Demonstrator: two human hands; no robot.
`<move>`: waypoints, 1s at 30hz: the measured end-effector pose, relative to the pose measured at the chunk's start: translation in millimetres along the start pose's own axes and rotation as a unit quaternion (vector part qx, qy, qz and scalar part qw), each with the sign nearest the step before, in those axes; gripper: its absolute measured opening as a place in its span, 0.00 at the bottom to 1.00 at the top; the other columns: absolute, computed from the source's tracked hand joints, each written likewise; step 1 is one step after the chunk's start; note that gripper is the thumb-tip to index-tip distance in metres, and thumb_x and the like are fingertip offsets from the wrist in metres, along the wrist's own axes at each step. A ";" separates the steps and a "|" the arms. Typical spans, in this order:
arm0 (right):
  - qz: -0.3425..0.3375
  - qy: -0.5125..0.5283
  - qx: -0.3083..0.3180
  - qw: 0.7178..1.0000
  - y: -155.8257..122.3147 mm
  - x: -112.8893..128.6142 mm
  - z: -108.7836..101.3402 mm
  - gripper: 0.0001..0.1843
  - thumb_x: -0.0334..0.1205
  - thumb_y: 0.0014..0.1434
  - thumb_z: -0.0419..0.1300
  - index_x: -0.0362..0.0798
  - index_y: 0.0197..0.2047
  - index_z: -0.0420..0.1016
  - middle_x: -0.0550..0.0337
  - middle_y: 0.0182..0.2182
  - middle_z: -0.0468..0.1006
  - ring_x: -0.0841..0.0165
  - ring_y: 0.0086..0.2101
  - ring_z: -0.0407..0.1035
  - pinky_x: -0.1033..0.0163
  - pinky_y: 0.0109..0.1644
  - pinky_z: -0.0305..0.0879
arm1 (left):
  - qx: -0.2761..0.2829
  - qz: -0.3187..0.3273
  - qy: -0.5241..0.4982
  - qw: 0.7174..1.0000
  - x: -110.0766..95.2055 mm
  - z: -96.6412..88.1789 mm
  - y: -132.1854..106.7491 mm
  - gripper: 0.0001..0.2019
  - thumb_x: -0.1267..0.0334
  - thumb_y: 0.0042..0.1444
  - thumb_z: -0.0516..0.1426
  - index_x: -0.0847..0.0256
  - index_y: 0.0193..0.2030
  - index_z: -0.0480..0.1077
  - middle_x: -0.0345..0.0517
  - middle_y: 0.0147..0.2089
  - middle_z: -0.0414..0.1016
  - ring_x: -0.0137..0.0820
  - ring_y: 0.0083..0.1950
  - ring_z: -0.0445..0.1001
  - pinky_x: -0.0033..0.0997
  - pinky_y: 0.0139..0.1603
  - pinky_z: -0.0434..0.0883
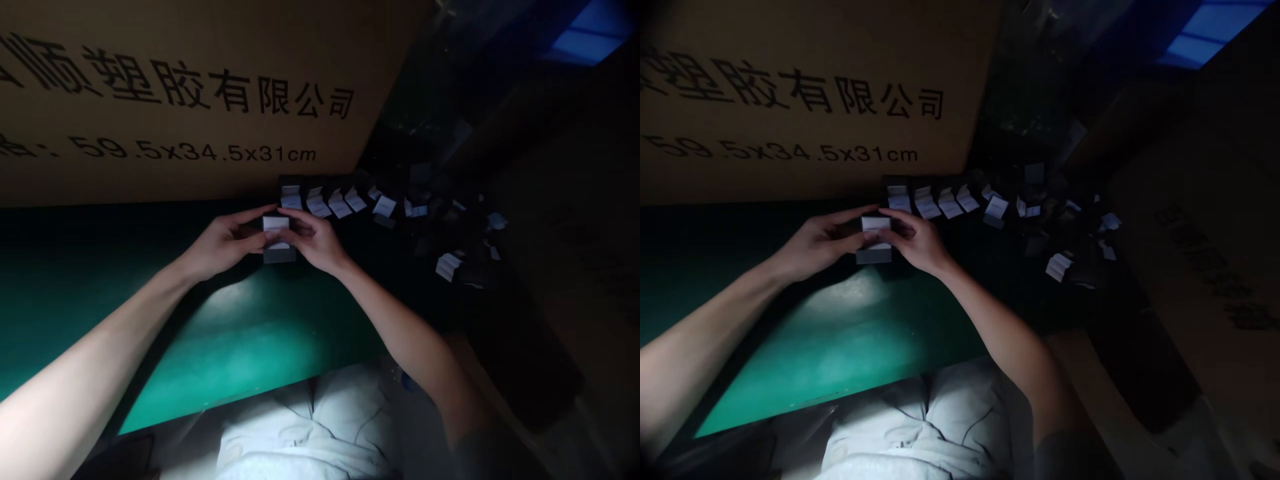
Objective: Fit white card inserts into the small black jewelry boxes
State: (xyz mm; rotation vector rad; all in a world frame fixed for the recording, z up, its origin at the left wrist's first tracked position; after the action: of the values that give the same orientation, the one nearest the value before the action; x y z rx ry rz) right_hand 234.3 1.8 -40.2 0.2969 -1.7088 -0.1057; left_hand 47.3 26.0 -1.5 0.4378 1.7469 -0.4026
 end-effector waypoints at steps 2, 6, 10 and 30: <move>0.009 0.001 -0.006 1.000 -0.1 -1.1 0.5 0.28 0.56 0.62 0.68 0.53 0.61 0.76 0.60 0.42 0.83 0.66 0.42 0.81 0.58 0.52 0.81 | 0.000 -0.004 0.005 1.000 -1.0 0.2 -0.3 0.35 0.50 0.53 0.71 0.58 0.68 0.75 0.41 0.30 0.81 0.34 0.34 0.80 0.30 0.39 0.81; 0.010 -0.001 -0.012 1.000 -1.7 -0.2 1.8 0.27 0.57 0.62 0.68 0.54 0.60 0.76 0.61 0.40 0.82 0.66 0.41 0.80 0.56 0.53 0.80 | 0.001 -0.010 0.011 1.000 1.1 -0.1 -0.3 0.36 0.49 0.53 0.70 0.58 0.68 0.74 0.43 0.32 0.83 0.36 0.35 0.81 0.30 0.37 0.81; 0.012 0.023 -0.017 1.000 -3.3 3.8 2.8 0.27 0.58 0.61 0.69 0.53 0.58 0.76 0.59 0.43 0.83 0.65 0.45 0.81 0.56 0.56 0.79 | 0.005 -0.009 0.013 1.000 2.4 0.2 -0.4 0.37 0.46 0.53 0.70 0.58 0.68 0.74 0.45 0.37 0.85 0.37 0.38 0.83 0.31 0.40 0.82; 0.103 0.034 -0.032 0.994 -8.0 13.0 3.5 0.26 0.54 0.61 0.69 0.54 0.58 0.71 0.69 0.29 0.80 0.73 0.26 0.78 0.72 0.26 0.75 | -0.169 0.073 0.008 0.983 -4.4 -7.4 -0.2 0.25 0.51 0.51 0.73 0.57 0.46 0.66 0.40 0.45 0.72 0.27 0.41 0.71 0.25 0.40 0.72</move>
State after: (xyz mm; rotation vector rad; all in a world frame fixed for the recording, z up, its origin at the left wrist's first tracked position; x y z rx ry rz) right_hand 230.3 -9.5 -30.2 0.0741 -1.6554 0.0007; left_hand 41.8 29.2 4.4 0.3206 1.7437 0.0041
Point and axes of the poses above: each hand's wrist, its own y-axis towards the middle knuckle, its own z-axis out of the palm, x = y × z, the point moved 4 cm from there along y, towards the middle knuckle
